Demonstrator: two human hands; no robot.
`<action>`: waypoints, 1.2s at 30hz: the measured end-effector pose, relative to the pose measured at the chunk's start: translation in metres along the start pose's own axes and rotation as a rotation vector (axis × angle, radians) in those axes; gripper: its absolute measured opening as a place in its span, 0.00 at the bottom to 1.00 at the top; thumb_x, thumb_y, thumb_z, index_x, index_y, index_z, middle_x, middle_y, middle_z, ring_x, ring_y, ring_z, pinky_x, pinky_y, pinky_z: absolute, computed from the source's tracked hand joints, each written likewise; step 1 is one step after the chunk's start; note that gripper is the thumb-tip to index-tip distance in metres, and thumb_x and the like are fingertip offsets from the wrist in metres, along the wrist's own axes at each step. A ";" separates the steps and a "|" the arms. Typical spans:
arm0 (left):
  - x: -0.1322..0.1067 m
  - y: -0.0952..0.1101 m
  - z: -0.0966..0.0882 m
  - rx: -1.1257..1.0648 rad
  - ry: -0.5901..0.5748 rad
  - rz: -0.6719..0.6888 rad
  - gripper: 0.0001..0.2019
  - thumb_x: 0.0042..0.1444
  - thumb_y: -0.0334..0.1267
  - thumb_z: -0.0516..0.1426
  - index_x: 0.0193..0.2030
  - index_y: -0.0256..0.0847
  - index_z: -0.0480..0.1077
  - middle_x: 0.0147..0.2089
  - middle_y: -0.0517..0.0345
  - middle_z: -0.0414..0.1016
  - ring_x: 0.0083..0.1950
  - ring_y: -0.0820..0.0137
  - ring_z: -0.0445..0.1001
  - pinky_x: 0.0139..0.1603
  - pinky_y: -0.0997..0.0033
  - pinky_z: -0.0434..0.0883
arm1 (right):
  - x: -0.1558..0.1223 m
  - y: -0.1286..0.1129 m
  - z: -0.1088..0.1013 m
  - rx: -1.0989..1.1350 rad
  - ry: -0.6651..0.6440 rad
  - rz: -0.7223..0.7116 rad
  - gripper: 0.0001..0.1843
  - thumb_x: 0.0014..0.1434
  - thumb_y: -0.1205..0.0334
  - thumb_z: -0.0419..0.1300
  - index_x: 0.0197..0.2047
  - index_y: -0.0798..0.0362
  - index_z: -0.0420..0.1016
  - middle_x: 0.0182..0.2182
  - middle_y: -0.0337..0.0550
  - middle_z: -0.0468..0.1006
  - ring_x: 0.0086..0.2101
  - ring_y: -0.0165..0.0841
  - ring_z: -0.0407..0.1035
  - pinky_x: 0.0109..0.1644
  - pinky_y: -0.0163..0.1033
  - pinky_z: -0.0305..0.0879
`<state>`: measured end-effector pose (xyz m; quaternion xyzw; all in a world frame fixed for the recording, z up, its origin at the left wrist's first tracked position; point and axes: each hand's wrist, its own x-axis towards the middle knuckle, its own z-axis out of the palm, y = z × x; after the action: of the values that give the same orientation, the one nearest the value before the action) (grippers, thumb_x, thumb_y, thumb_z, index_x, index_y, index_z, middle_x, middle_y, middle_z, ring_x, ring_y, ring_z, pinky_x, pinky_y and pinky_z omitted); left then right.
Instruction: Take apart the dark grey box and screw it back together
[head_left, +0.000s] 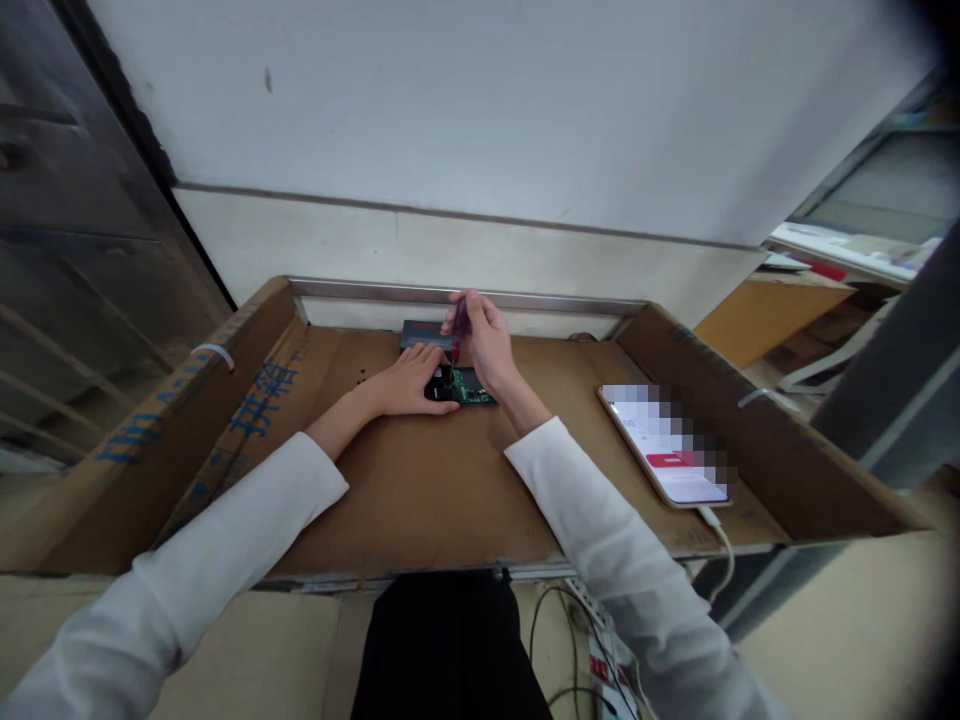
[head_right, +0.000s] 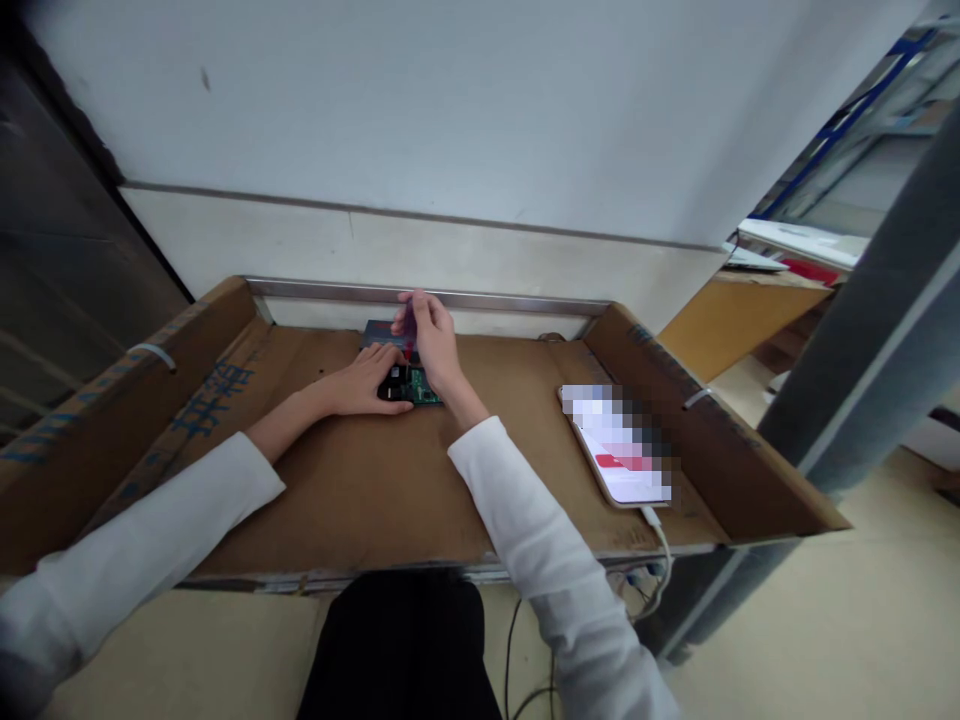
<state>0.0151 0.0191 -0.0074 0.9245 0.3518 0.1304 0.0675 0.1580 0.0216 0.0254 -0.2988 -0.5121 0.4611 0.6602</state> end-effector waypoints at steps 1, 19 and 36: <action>0.000 0.000 0.000 -0.003 0.000 0.002 0.29 0.52 0.62 0.54 0.46 0.37 0.60 0.48 0.43 0.64 0.52 0.51 0.62 0.55 0.51 0.61 | 0.000 0.001 0.000 0.017 0.009 -0.004 0.24 0.54 0.35 0.54 0.35 0.49 0.65 0.23 0.32 0.67 0.23 0.23 0.63 0.31 0.33 0.64; -0.001 0.000 -0.001 -0.018 -0.003 -0.001 0.28 0.51 0.62 0.54 0.46 0.37 0.61 0.48 0.44 0.64 0.52 0.52 0.63 0.55 0.52 0.61 | 0.005 0.004 -0.008 0.057 0.000 0.048 0.24 0.52 0.37 0.57 0.35 0.51 0.65 0.22 0.30 0.66 0.23 0.23 0.63 0.31 0.32 0.63; -0.001 -0.002 0.002 -0.003 0.020 0.018 0.30 0.51 0.63 0.53 0.48 0.37 0.61 0.49 0.44 0.65 0.53 0.50 0.63 0.56 0.51 0.61 | 0.001 0.002 -0.001 0.040 -0.031 -0.024 0.21 0.48 0.42 0.65 0.29 0.49 0.63 0.25 0.32 0.68 0.27 0.24 0.64 0.33 0.33 0.64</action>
<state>0.0140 0.0202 -0.0099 0.9262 0.3438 0.1409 0.0640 0.1586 0.0231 0.0232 -0.2722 -0.5165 0.4679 0.6635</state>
